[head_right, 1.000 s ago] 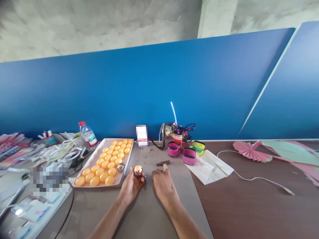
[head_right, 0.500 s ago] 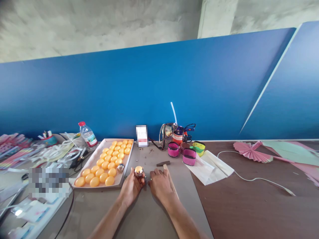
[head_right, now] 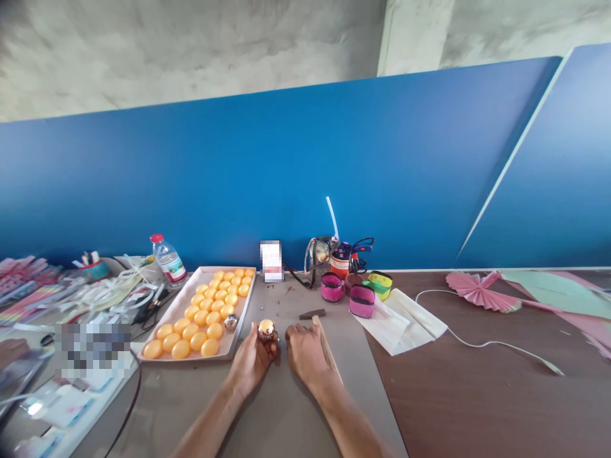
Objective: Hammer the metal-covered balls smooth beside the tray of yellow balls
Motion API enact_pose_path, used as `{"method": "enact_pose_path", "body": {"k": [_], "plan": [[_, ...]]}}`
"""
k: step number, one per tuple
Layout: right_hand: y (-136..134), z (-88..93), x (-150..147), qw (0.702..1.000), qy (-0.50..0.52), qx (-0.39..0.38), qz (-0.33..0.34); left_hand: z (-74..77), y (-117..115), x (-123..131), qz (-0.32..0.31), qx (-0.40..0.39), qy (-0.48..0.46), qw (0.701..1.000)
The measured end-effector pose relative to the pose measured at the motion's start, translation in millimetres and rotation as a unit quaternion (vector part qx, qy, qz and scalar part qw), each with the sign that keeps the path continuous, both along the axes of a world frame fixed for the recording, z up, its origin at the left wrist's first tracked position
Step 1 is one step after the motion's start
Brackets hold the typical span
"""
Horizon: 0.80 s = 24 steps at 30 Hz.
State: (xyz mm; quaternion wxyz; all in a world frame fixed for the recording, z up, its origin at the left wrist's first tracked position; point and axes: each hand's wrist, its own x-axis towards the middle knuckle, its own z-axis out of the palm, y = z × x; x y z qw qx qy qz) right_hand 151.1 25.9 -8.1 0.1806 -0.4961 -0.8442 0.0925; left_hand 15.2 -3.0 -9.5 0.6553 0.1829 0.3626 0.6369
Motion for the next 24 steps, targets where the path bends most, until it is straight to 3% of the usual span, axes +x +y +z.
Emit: {"method": "enact_pose_path", "body": {"k": [8,11,17,24], "plan": [[4.4,-5.9,1.5,0.997,0.072,-0.001,-0.005,0.7,0.0,-0.5,0.006,-0.003,-0.005,1.0],[7.9,-7.1,1.5,0.989,0.149,-0.02,-0.005,-1.3,0.5,-1.1,0.003,-0.002,-0.004,1.0],[5.1,9.6,0.0,0.935,0.329,-0.132,-0.009,-1.7,0.3,-1.2,-0.007,0.002,-0.007,1.0],[4.1,13.4,-0.7,0.878,0.426,-0.219,0.028,-0.7,-0.9,-0.2,-0.013,0.009,0.007,1.0]]}}
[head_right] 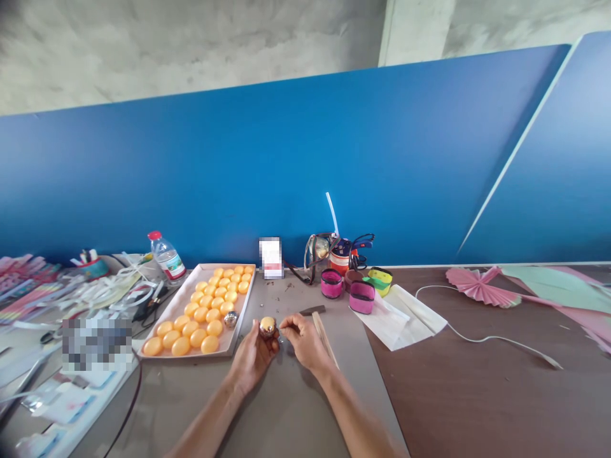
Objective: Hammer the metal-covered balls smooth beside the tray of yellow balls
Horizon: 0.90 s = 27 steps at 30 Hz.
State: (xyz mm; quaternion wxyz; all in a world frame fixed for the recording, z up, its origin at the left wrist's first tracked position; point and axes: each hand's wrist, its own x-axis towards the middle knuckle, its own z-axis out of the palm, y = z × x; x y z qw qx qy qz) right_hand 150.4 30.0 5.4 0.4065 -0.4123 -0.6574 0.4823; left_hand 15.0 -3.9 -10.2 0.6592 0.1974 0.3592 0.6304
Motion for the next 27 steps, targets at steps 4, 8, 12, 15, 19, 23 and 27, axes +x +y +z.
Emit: {"method": "enact_pose_path", "body": {"k": [4,8,12,15,19,23,27], "plan": [[1.4,-4.5,-1.7,0.998,0.032,-0.042,0.02,1.4,-0.4,2.5,-0.008,0.019,0.014,1.0],[1.3,-7.4,-4.0,0.998,0.044,-0.043,0.026,0.3,-0.8,3.8,-0.019,0.03,0.021,0.999],[1.8,-9.5,-5.4,0.998,0.05,-0.032,0.035,-2.9,-0.2,3.7,-0.017,0.031,0.018,0.999],[2.5,-10.6,-5.7,0.997,0.054,-0.029,0.041,-3.8,-0.1,4.0,-0.013,0.03,0.021,0.999],[3.3,-12.8,-5.2,0.997,0.057,-0.036,0.048,-3.2,-0.7,4.8,-0.018,0.034,0.022,0.999],[4.1,-16.9,-5.0,0.995,0.067,-0.05,0.056,-3.1,-1.3,4.4,-0.025,0.044,0.015,0.999],[4.6,-19.0,-5.8,0.994,0.074,-0.061,0.059,-3.0,-2.1,3.9,-0.032,0.053,0.023,0.998]]}}
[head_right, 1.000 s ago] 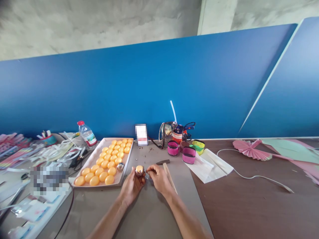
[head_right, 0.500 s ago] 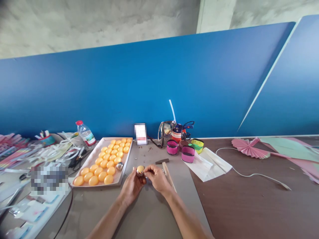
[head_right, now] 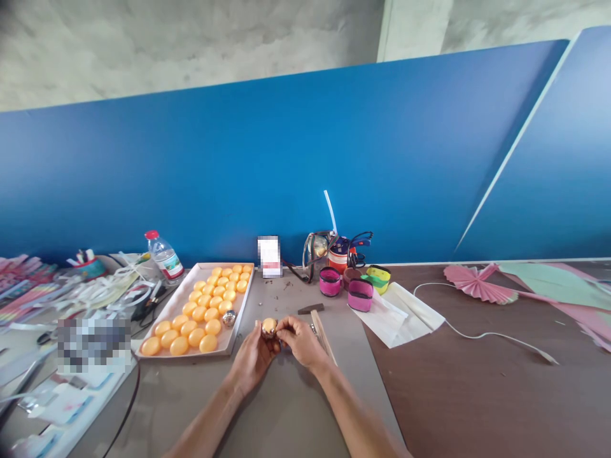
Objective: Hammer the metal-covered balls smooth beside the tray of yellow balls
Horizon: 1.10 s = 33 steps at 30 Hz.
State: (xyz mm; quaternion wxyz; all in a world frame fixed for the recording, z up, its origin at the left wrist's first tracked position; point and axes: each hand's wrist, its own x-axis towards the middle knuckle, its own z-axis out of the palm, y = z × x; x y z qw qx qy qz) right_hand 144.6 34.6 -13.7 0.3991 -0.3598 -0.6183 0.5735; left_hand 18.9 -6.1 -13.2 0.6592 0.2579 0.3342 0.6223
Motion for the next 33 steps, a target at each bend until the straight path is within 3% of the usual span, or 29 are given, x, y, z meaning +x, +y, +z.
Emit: {"method": "enact_pose_path", "body": {"k": [12,23,29,33], "plan": [[-1.1,5.9,0.5,0.999,0.024,-0.044,0.015,1.3,-3.0,3.7,0.003,-0.006,0.015,1.0],[-0.8,6.9,-1.1,0.999,-0.037,-0.011,-0.005,0.7,-5.6,7.4,0.013,0.011,0.028,0.999],[3.4,4.4,5.3,0.996,-0.07,0.037,-0.034,2.1,-0.8,4.1,0.011,-0.004,-0.019,1.0],[6.2,1.2,12.7,0.959,-0.199,0.177,-0.1,7.4,2.0,-7.2,0.021,-0.027,-0.072,0.997]]}}
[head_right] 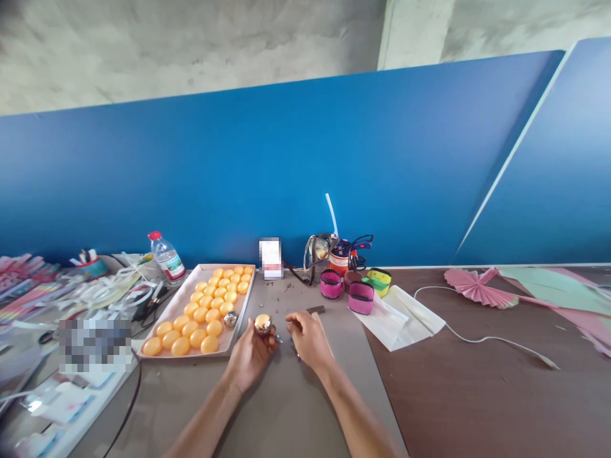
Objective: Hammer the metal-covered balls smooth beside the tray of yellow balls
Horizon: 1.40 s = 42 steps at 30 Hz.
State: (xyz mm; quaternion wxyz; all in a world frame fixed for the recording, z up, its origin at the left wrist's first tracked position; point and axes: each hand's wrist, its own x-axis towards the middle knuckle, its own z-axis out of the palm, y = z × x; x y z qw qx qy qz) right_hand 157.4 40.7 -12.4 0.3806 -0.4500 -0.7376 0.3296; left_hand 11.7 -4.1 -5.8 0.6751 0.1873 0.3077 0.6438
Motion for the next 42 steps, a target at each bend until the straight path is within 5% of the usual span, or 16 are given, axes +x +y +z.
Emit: {"method": "enact_pose_path", "body": {"k": [5,9,17,37,42], "plan": [[-12.0,5.0,-3.1,0.956,-0.283,0.068,0.019,1.9,-0.4,-8.1,-0.019,0.009,-0.042,0.999],[-16.0,6.0,-7.6,0.928,-0.362,0.076,0.048,1.7,-0.3,-6.7,-0.02,0.003,-0.039,0.999],[-6.4,-4.6,-7.7,0.925,-0.363,0.09,0.061,-3.3,1.5,-6.5,-0.016,-0.001,-0.027,1.0],[-14.1,4.1,-16.3,0.916,-0.375,0.121,0.077,-2.5,1.5,-8.1,-0.002,-0.004,-0.036,0.999],[-13.9,5.3,-11.0,0.944,-0.298,0.129,0.055,-2.1,1.7,-6.4,0.006,-0.012,-0.03,0.999]]}}
